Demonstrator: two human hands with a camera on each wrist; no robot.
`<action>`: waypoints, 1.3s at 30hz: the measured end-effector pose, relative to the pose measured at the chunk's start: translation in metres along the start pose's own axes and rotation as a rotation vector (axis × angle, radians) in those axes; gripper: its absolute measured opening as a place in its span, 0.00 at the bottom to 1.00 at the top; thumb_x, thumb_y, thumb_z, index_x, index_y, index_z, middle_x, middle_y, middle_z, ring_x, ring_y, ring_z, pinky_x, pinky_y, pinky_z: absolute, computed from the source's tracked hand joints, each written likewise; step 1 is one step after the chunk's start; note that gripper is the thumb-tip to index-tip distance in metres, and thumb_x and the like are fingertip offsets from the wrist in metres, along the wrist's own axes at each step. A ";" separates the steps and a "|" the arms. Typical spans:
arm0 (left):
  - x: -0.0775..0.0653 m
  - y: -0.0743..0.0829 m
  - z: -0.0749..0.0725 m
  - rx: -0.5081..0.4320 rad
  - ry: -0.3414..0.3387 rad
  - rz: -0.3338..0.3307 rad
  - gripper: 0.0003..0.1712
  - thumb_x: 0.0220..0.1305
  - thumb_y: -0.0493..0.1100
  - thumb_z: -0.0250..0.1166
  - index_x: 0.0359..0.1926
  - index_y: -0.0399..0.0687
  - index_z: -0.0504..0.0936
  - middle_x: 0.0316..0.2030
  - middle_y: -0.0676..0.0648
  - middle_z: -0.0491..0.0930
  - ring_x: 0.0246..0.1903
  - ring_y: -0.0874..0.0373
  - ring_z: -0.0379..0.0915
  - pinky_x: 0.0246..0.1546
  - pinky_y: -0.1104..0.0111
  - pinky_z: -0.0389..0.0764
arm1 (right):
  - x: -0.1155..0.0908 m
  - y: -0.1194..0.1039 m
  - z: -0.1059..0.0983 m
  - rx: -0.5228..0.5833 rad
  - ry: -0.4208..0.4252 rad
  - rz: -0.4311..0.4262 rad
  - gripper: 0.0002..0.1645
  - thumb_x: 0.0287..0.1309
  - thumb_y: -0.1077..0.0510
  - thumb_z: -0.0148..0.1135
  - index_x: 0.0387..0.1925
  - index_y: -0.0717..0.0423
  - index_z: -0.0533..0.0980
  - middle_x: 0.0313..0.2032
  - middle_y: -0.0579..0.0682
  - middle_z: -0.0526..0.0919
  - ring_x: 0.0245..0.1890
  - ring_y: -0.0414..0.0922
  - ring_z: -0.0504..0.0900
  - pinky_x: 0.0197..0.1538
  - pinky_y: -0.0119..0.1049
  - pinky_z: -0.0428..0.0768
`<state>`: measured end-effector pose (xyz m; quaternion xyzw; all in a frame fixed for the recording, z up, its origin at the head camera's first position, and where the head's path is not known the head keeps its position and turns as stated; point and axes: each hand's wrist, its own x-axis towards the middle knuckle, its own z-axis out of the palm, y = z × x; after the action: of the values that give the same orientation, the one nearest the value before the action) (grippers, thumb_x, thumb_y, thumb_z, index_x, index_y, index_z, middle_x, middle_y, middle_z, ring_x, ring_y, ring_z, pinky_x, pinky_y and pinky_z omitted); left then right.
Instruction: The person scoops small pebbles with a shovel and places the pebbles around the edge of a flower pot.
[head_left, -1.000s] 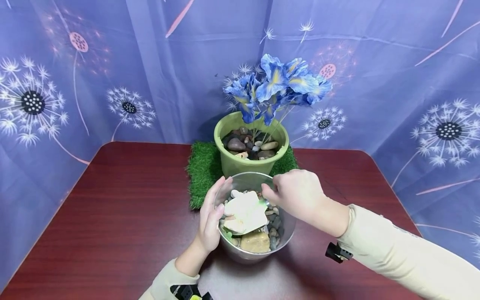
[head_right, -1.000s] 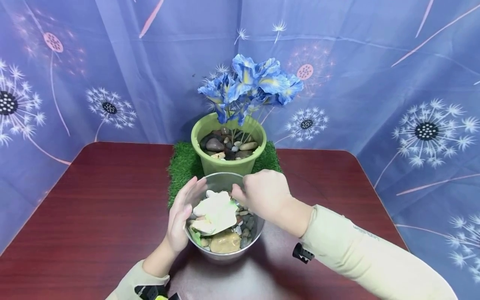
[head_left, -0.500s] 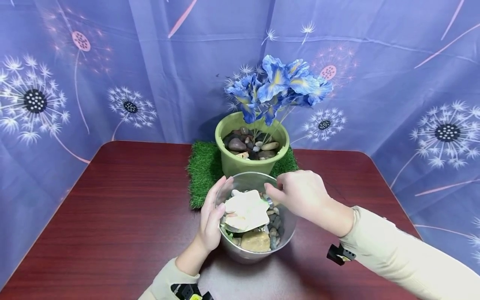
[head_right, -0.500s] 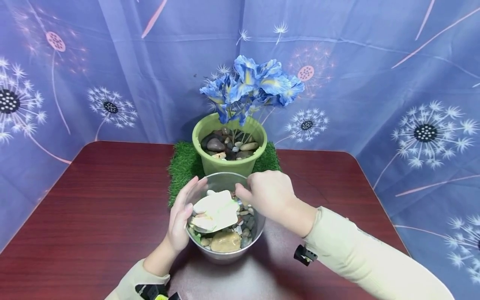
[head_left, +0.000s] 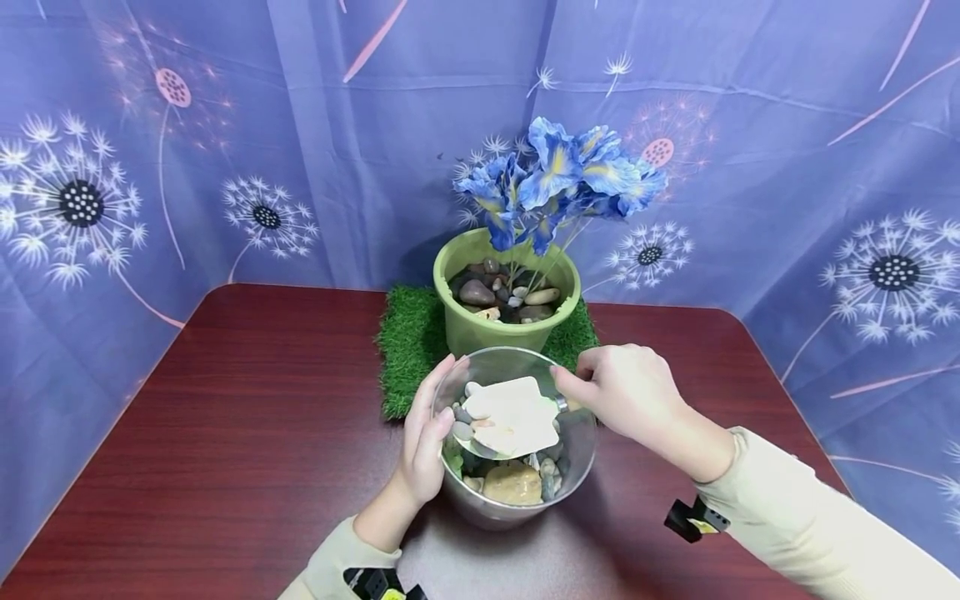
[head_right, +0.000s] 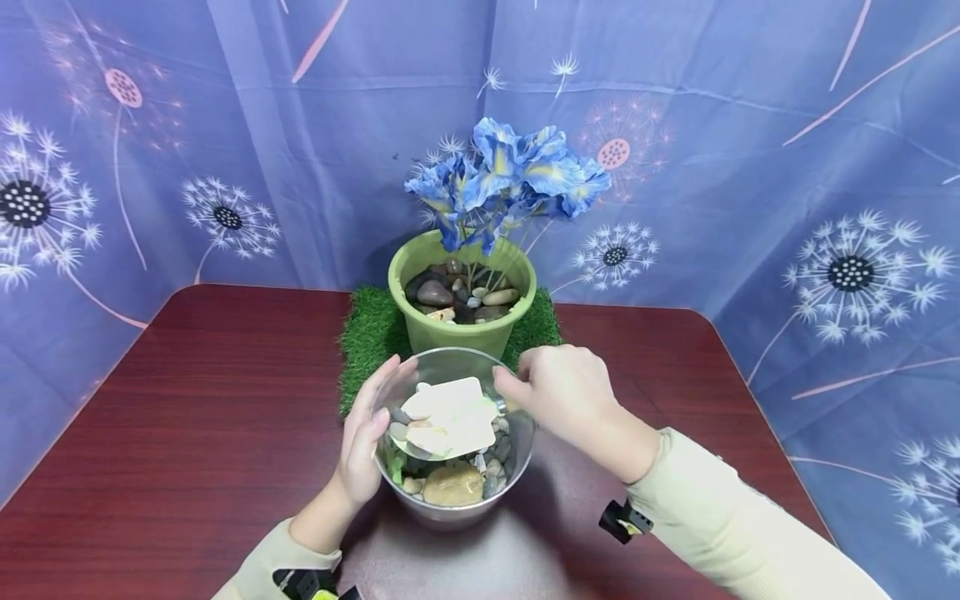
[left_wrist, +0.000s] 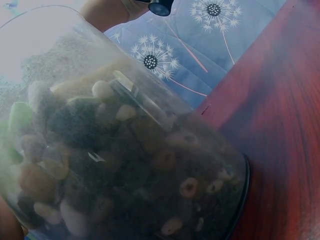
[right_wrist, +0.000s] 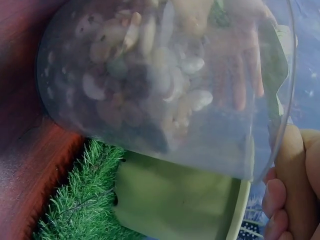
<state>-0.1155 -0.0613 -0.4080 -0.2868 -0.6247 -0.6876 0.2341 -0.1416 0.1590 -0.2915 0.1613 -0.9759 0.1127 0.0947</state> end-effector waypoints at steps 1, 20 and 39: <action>0.000 0.000 0.000 0.001 0.001 0.004 0.32 0.59 0.33 0.38 0.65 0.20 0.53 0.58 0.20 0.64 0.64 0.55 0.65 0.66 0.68 0.64 | 0.000 0.002 0.000 0.008 -0.002 0.005 0.23 0.54 0.42 0.58 0.08 0.41 0.69 0.06 0.35 0.63 0.12 0.39 0.64 0.15 0.33 0.60; -0.001 -0.003 -0.001 0.015 0.007 0.015 0.32 0.60 0.32 0.38 0.65 0.21 0.54 0.59 0.21 0.64 0.64 0.50 0.64 0.67 0.68 0.64 | -0.005 0.025 -0.010 0.228 -0.183 0.045 0.19 0.51 0.34 0.62 0.18 0.41 0.74 0.13 0.38 0.69 0.15 0.36 0.64 0.20 0.30 0.64; -0.002 -0.002 -0.001 0.012 0.003 0.000 0.32 0.60 0.32 0.37 0.65 0.21 0.53 0.60 0.23 0.64 0.64 0.49 0.64 0.68 0.66 0.63 | -0.019 0.036 -0.015 0.309 -0.134 -0.017 0.13 0.43 0.39 0.71 0.24 0.36 0.76 0.18 0.33 0.75 0.19 0.33 0.70 0.24 0.28 0.70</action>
<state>-0.1156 -0.0619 -0.4113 -0.2844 -0.6285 -0.6843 0.2364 -0.1340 0.2013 -0.2884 0.1892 -0.9497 0.2496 0.0042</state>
